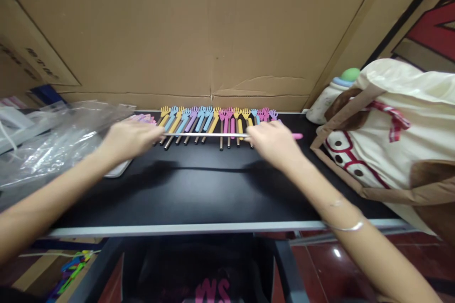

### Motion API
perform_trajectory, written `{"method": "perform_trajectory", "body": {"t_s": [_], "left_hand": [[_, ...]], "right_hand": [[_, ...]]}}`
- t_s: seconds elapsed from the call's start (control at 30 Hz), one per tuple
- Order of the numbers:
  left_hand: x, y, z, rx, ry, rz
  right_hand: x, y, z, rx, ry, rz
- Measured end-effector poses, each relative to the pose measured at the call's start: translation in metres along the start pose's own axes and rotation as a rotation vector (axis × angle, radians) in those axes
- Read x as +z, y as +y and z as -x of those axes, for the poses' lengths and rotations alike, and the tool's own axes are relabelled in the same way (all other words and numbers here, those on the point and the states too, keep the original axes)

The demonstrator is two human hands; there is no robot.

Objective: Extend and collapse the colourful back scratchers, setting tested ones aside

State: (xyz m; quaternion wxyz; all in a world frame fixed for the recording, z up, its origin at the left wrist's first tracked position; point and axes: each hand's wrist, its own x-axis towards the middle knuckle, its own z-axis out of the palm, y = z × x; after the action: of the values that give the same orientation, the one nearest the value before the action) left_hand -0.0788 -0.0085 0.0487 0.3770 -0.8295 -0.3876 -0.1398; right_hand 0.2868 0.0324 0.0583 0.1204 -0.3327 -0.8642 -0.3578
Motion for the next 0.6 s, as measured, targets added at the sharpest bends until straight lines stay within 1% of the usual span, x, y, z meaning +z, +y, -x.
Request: {"method": "perform_trajectory", "body": {"t_s": [0.07, 0.13, 0.2, 0.27, 0.3, 0.37, 0.47, 0.53, 0.6], "left_hand": [[-0.005, 0.035, -0.018, 0.041, -0.012, 0.065], [-0.013, 0.060, -0.029, 0.069, 0.017, 0.078], [-0.021, 0.070, -0.032, 0.080, 0.053, 0.066], [-0.025, 0.065, -0.029, 0.085, 0.075, 0.038], [-0.025, 0.058, -0.026, 0.084, 0.082, 0.019], [-0.024, 0.037, -0.016, 0.075, 0.103, -0.042], [-0.024, -0.001, 0.009, 0.022, 0.138, -0.210], [-0.027, -0.022, 0.027, -0.046, 0.094, -0.308], [-0.032, -0.036, 0.042, -0.085, 0.030, -0.391]], "right_hand": [[-0.006, -0.038, -0.020, -0.079, 0.016, -0.086], [-0.014, -0.066, -0.032, -0.116, 0.080, -0.132], [-0.021, -0.080, -0.036, -0.130, 0.145, -0.146], [-0.025, -0.077, -0.034, -0.143, 0.196, -0.130], [-0.026, -0.070, -0.031, -0.148, 0.209, -0.111], [-0.023, -0.045, -0.020, -0.138, 0.210, -0.046], [-0.008, 0.012, 0.011, -0.060, 0.161, 0.108], [0.005, 0.053, 0.039, 0.039, 0.081, 0.161], [0.016, 0.086, 0.066, 0.100, 0.009, 0.101]]}}
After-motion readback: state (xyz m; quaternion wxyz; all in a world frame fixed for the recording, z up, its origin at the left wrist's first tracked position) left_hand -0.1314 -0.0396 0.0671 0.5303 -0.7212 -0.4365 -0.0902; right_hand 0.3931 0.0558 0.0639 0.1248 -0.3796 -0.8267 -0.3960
